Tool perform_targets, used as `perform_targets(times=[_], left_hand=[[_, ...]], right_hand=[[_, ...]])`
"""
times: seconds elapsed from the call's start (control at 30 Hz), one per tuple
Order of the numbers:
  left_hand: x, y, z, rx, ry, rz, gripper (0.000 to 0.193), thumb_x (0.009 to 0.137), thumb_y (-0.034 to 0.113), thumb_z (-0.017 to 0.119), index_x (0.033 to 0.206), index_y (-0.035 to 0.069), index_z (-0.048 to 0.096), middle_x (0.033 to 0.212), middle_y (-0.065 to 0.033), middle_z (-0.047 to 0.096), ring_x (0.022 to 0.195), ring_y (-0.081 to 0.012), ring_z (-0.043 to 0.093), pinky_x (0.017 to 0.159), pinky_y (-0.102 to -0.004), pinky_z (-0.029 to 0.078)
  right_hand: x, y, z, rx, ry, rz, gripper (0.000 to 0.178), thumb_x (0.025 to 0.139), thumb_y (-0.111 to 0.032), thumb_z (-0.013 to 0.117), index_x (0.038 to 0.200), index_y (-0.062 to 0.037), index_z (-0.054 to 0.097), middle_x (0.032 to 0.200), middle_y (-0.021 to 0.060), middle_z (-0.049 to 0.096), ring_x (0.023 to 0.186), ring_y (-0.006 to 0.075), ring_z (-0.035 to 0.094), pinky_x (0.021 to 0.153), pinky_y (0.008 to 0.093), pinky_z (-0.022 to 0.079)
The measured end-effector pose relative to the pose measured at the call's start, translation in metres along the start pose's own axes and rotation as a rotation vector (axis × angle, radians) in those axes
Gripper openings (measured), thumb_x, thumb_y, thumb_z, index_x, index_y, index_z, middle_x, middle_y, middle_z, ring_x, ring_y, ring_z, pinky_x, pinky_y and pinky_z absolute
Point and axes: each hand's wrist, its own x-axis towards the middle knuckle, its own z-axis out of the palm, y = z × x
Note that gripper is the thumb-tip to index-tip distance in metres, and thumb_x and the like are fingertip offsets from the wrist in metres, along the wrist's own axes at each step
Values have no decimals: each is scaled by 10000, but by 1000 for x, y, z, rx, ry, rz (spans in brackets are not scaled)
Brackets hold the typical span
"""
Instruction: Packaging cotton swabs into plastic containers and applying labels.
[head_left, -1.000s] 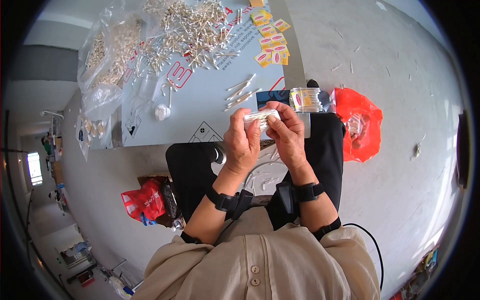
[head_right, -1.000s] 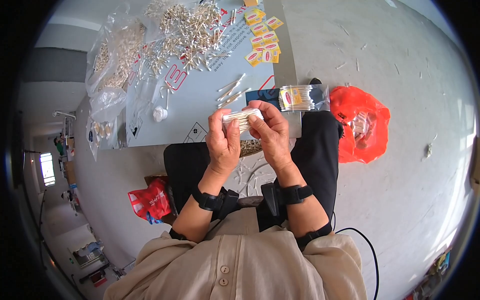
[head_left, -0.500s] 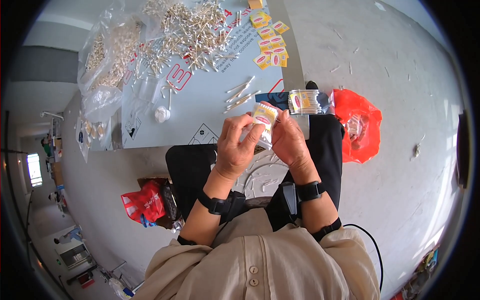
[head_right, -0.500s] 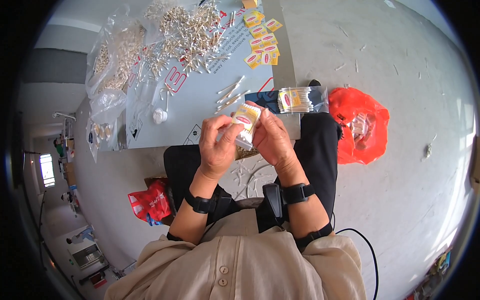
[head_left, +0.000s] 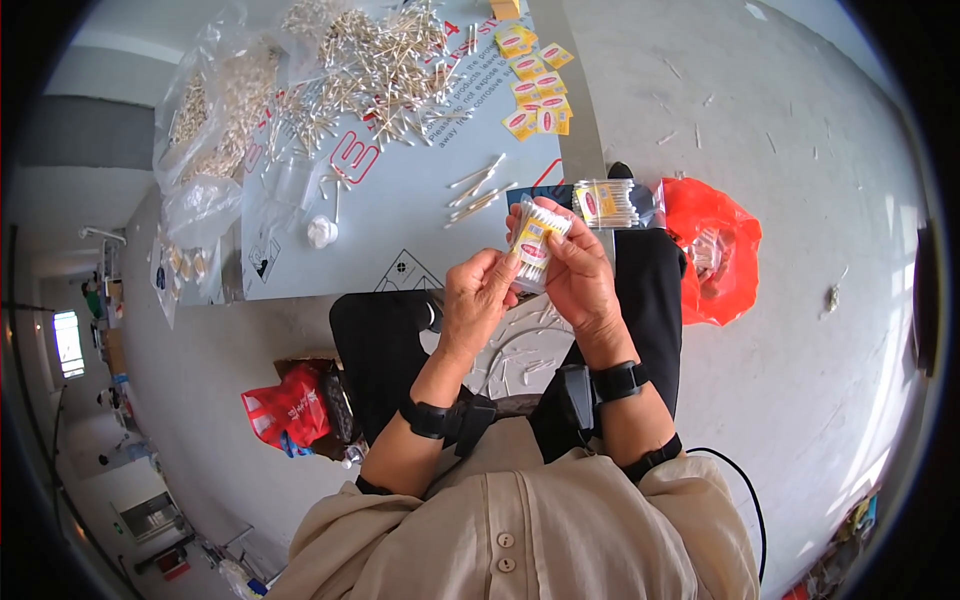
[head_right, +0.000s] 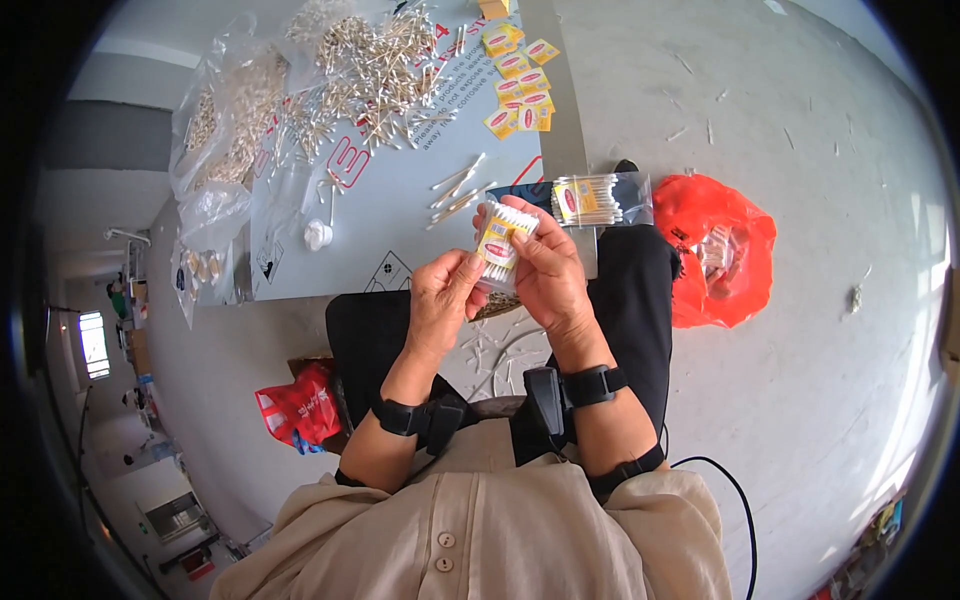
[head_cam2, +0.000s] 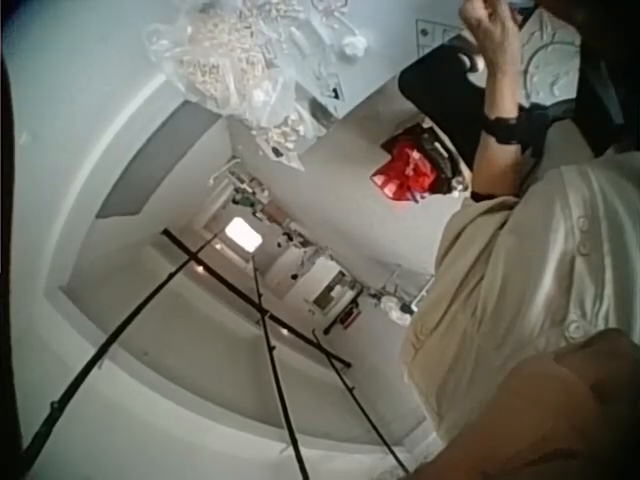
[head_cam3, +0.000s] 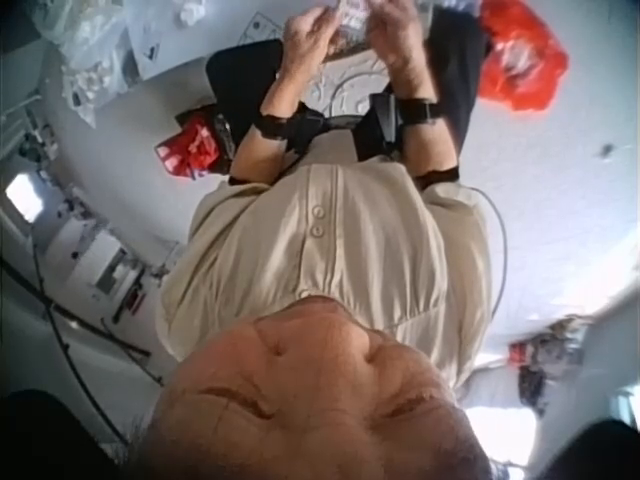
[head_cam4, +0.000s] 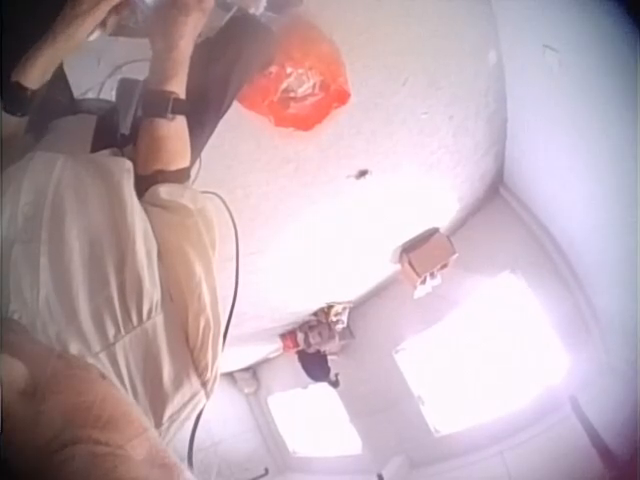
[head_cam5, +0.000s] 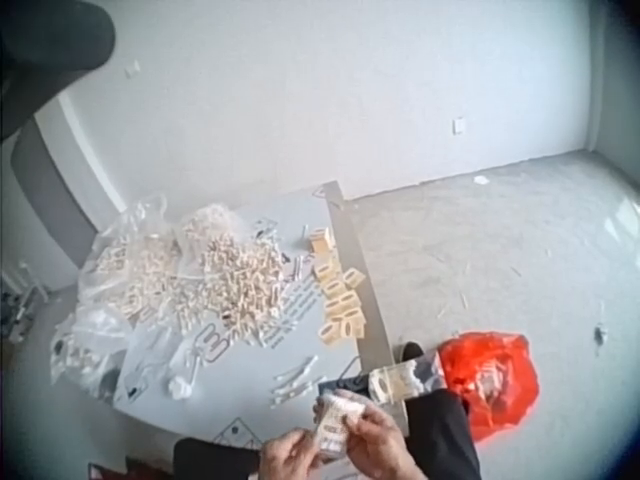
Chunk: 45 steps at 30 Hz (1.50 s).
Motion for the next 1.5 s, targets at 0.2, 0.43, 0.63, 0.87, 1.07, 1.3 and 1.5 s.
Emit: perform_targets(times=[0.2, 0.43, 0.63, 0.87, 1.07, 1.3, 1.5], left_hand=[[-1, -8, 3, -81, -22, 20, 324, 988, 284, 562, 844, 1, 624, 666, -20, 588, 520, -56, 504, 447, -199, 390], [-2, -23, 2, -257, -116, -75, 337, 1009, 302, 515, 898, 0, 617, 687, -37, 613, 541, -73, 550, 458, -211, 433], [-5, -16, 8, -483, -133, -161, 328, 996, 308, 540, 916, -3, 604, 734, -49, 612, 574, -95, 581, 463, -218, 443], [-9, -15, 19, -327, -147, -90, 224, 943, 203, 631, 975, -15, 591, 790, -71, 632, 614, -118, 624, 470, -210, 472], [-15, -14, 36, -86, 14, 45, 207, 947, 183, 622, 961, -21, 589, 758, -52, 645, 596, -104, 638, 469, -213, 481], [-12, -14, 36, -218, 9, 65, 283, 990, 211, 552, 980, -67, 605, 814, -86, 648, 671, -165, 672, 563, -278, 580], [-13, -13, 38, -335, 91, 87, 323, 1003, 235, 526, 985, -75, 614, 870, -95, 648, 717, -157, 661, 591, -303, 596]], right_hand=[[1, -5, -1, -43, 6, 52, 478, 932, -118, 581, 1365, 24, 435, 1276, 244, 562, 1194, 344, 560, 1015, 458, 465], [4, -12, 0, 184, -154, 168, 632, 870, -295, 684, 1364, 20, 445, 1188, 213, 600, 1107, 290, 583, 963, 438, 491], [4, -9, -7, 48, -121, 83, 483, 914, -141, 621, 1332, 46, 467, 1184, 200, 608, 1073, 292, 607, 946, 418, 508], [4, -6, -6, -32, -3, 28, 357, 915, -71, 620, 1240, 54, 545, 1076, 177, 661, 953, 253, 661, 831, 366, 566], [0, -5, 7, -342, 250, -61, 269, 903, -58, 623, 1141, 66, 602, 972, 163, 683, 857, 240, 688, 783, 341, 576], [-2, -2, 12, -448, 271, -175, 282, 915, -60, 604, 1157, 83, 586, 1050, 211, 671, 944, 268, 686, 831, 351, 568], [-2, -7, 9, -184, 235, -71, 322, 951, -122, 589, 1196, 83, 545, 1109, 237, 645, 1005, 304, 669, 823, 368, 574]])
